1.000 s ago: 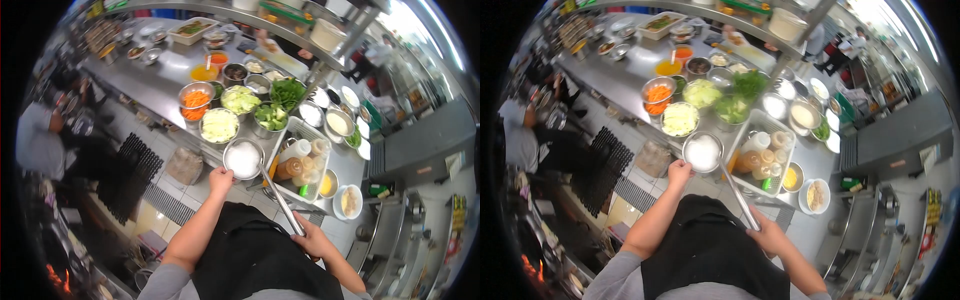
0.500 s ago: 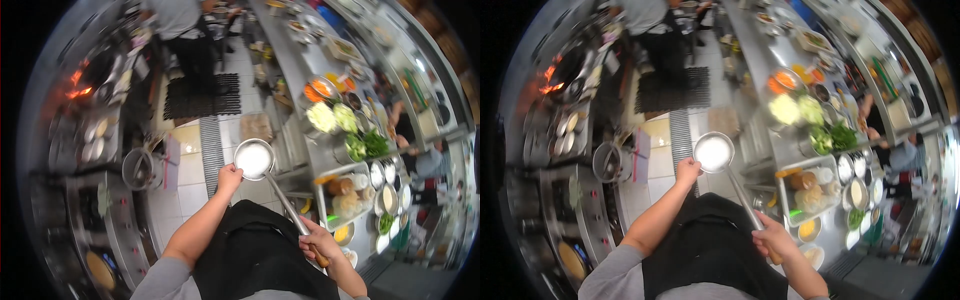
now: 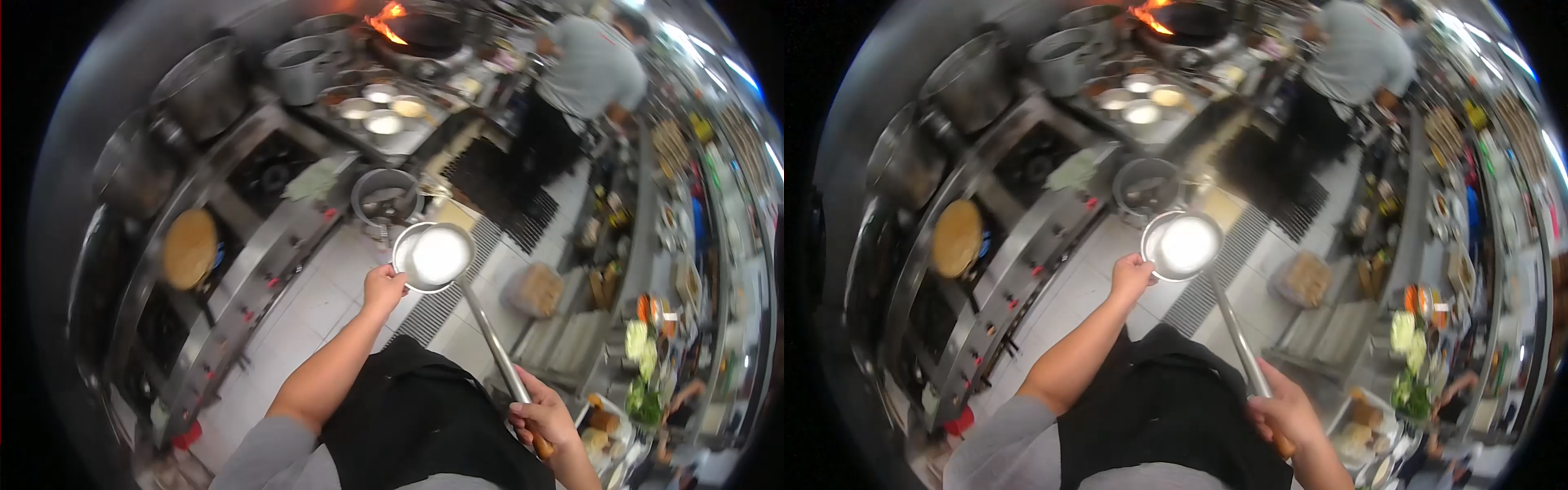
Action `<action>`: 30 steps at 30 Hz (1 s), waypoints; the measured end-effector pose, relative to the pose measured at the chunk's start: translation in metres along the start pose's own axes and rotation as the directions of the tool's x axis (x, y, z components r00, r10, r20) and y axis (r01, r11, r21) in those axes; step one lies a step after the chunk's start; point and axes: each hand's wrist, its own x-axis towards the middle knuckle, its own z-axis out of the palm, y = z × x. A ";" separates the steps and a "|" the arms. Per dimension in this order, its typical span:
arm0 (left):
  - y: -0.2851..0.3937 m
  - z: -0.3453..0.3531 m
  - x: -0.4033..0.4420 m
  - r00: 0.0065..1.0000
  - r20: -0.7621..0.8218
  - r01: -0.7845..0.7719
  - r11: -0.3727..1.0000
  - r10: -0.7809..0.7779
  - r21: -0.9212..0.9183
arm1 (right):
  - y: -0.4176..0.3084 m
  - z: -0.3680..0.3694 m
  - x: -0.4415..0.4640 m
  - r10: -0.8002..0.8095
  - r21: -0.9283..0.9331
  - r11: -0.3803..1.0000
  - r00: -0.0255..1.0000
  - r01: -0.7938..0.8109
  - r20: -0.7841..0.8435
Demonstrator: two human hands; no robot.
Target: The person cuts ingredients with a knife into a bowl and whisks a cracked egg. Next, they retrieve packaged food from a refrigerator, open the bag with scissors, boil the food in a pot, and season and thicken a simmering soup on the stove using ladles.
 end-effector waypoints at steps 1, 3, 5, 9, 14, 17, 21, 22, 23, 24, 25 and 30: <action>0.010 -0.025 0.004 0.998 -0.059 -0.010 1.000 0.009 -0.017 | -0.008 0.020 0.006 0.013 -0.043 0.999 0.999 -0.011 0.043; 0.028 -0.076 0.013 0.994 -0.105 -0.037 0.998 0.031 -0.058 | -0.017 0.058 0.020 -0.040 -0.192 0.981 0.999 0.043 0.019; 0.046 -0.127 0.018 0.983 -0.180 -0.060 0.995 0.045 -0.079 | -0.023 0.093 0.038 -0.045 -0.235 0.970 0.996 0.062 0.080; 0.079 -0.219 0.017 0.945 -0.313 -0.120 0.991 0.094 -0.063 | -0.029 0.155 0.071 -0.084 -0.316 0.939 0.981 0.136 0.172; 0.095 -0.325 0.009 0.881 -0.469 -0.131 0.983 0.057 -0.127 | -0.051 0.234 0.103 -0.054 -0.537 0.818 0.957 0.205 0.284; 0.096 -0.377 0.000 0.831 -0.556 -0.100 0.988 0.019 -0.117 | -0.058 0.269 0.130 -0.044 -0.615 0.736 0.926 0.283 0.374; 0.092 -0.430 -0.018 0.776 -0.628 -0.107 0.969 -0.059 -0.223 | -0.061 0.311 0.172 -0.036 -0.716 0.563 0.878 0.413 0.478; 0.084 -0.441 -0.019 0.768 -0.638 -0.121 0.964 -0.061 -0.238 | -0.063 0.321 0.179 -0.024 -0.740 0.511 0.868 0.437 0.496; 0.082 -0.449 -0.023 0.748 -0.659 -0.126 0.961 -0.072 -0.247 | -0.064 0.332 0.186 -0.001 -0.745 0.498 0.860 0.443 0.511; 0.081 -0.455 -0.028 0.713 -0.697 -0.172 0.946 -0.074 -0.276 | -0.064 0.342 0.194 -0.002 -0.768 0.435 0.854 0.470 0.521; 0.080 -0.462 -0.032 0.676 -0.733 -0.220 0.929 -0.076 -0.299 | -0.064 0.352 0.203 -0.004 -0.786 0.369 0.846 0.496 0.533; 0.067 -0.493 -0.048 0.570 -0.814 -0.240 0.924 -0.114 -0.297 | -0.071 0.384 0.255 0.125 -0.810 0.216 0.808 0.545 0.576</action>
